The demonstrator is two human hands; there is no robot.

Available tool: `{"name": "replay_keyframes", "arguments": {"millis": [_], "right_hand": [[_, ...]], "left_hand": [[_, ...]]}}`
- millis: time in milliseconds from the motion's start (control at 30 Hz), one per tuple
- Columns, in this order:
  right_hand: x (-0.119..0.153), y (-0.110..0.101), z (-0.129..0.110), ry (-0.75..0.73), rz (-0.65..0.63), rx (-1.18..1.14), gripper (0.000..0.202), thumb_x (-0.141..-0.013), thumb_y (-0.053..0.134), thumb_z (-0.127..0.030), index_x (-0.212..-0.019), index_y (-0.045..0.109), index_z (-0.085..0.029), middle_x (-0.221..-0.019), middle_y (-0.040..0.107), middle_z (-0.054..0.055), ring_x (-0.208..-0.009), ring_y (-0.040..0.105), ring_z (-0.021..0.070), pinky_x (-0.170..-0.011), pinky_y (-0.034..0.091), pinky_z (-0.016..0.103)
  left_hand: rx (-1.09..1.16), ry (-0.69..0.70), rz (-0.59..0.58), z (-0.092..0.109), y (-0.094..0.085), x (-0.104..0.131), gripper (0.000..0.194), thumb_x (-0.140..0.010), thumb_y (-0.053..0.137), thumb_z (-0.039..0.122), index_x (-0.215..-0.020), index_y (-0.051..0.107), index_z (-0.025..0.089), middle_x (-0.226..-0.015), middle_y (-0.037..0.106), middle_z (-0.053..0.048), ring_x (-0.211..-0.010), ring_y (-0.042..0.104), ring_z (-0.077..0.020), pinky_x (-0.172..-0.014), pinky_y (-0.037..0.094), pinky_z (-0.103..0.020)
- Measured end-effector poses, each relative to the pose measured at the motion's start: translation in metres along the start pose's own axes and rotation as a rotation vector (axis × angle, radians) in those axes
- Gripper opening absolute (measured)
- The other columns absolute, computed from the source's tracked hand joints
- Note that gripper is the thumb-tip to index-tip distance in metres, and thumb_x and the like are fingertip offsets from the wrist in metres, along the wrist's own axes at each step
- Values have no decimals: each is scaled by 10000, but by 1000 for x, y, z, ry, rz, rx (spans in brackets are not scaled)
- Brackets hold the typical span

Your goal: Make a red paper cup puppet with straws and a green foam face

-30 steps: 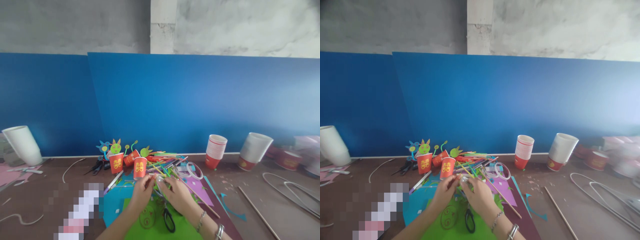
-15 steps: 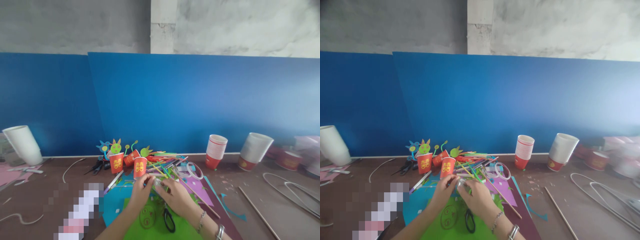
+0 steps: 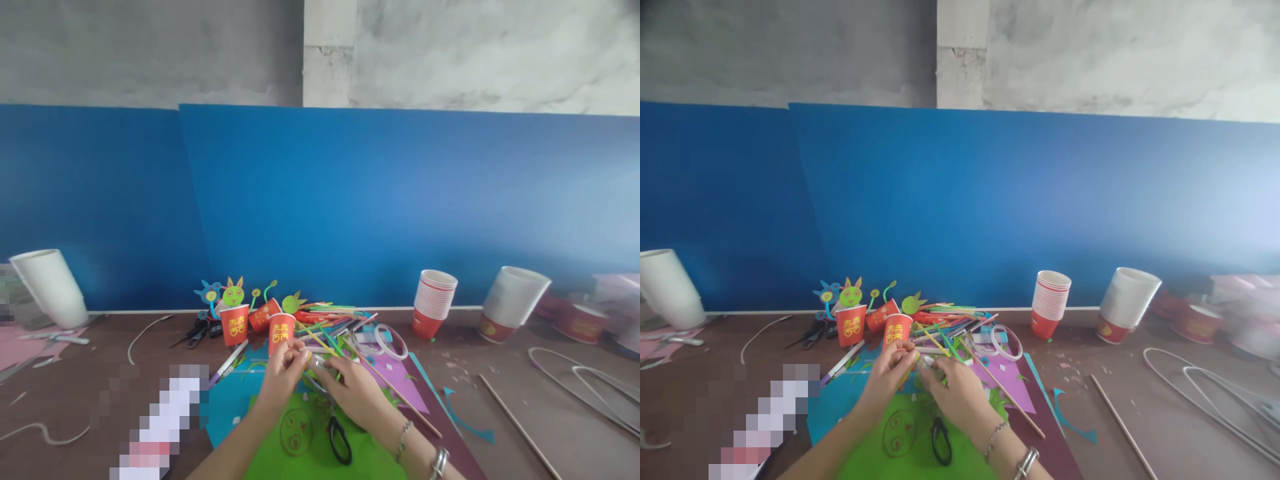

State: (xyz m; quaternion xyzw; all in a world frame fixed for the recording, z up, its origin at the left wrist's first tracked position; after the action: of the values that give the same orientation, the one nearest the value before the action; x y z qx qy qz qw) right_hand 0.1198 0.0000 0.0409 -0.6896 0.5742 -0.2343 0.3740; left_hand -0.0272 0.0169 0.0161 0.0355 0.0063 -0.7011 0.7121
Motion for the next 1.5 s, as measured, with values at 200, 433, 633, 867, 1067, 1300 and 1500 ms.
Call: {"name": "replay_keyframes", "arguments": {"millis": [200,433,633,867,1067,1300,1500], "right_hand": [[0,-1,-1,-10,9,9,388,-898,429,-500,-721,606,-205,-693,648,18,-602,552,155,-526,292,253],[0,-3,0,11,35,82,383,-907,428,-471,-696,604,-204,-667,646,16,-587,545,150,-527,272,250],[3,-4,-3,-36,26,138,364,-915,420,-469,-814,653,-208,-767,670,43,-671,588,173,-561,303,252],[6,-7,-14,-100,0,181,331,-931,408,-423,-861,649,-207,-799,655,42,-712,581,166,-581,311,246],[3,-9,-2,-40,11,213,301,-913,453,-417,-783,624,-206,-746,667,32,-660,588,163,-554,278,247],[1,-7,0,-33,-6,189,327,-917,408,-446,-863,630,-212,-758,686,37,-687,620,179,-568,316,249],[17,-16,6,84,-233,309,325,-724,586,-328,-1010,631,-180,-925,717,91,-864,657,261,-697,438,301]], "left_hand": [[101,-70,-46,-4,5,2,264,-691,676,433,-723,573,192,-595,537,31,-506,471,-101,-468,357,-214],[-108,67,-97,-3,5,-2,246,-751,578,354,-856,674,154,-757,693,-42,-684,617,-172,-624,467,-256],[-482,272,-7,8,1,1,257,-810,547,353,-878,711,168,-883,738,-70,-795,654,-206,-727,486,-284],[-683,364,6,13,-1,3,268,-878,459,325,-803,686,204,-821,715,-61,-777,636,-202,-708,446,-288],[-507,195,1,0,-1,-2,341,-863,433,425,-751,626,168,-623,607,-26,-577,550,-158,-537,394,-252],[-200,-66,-103,-17,8,-3,387,-753,537,553,-780,595,171,-516,474,45,-466,491,-135,-426,407,-232],[-479,79,-165,0,4,-8,259,-752,549,400,-655,610,168,-611,614,-12,-615,573,-164,-580,419,-252]]}}
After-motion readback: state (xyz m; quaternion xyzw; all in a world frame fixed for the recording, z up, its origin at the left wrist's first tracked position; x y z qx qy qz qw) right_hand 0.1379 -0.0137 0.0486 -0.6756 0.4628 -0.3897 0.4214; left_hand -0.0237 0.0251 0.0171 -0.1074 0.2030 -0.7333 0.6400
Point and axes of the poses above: each hand's wrist, its own x-axis away from the middle knuckle, its own y-axis out of the palm, z = x × y, the point moved 6 cm from there along -x, towards the middle knuckle
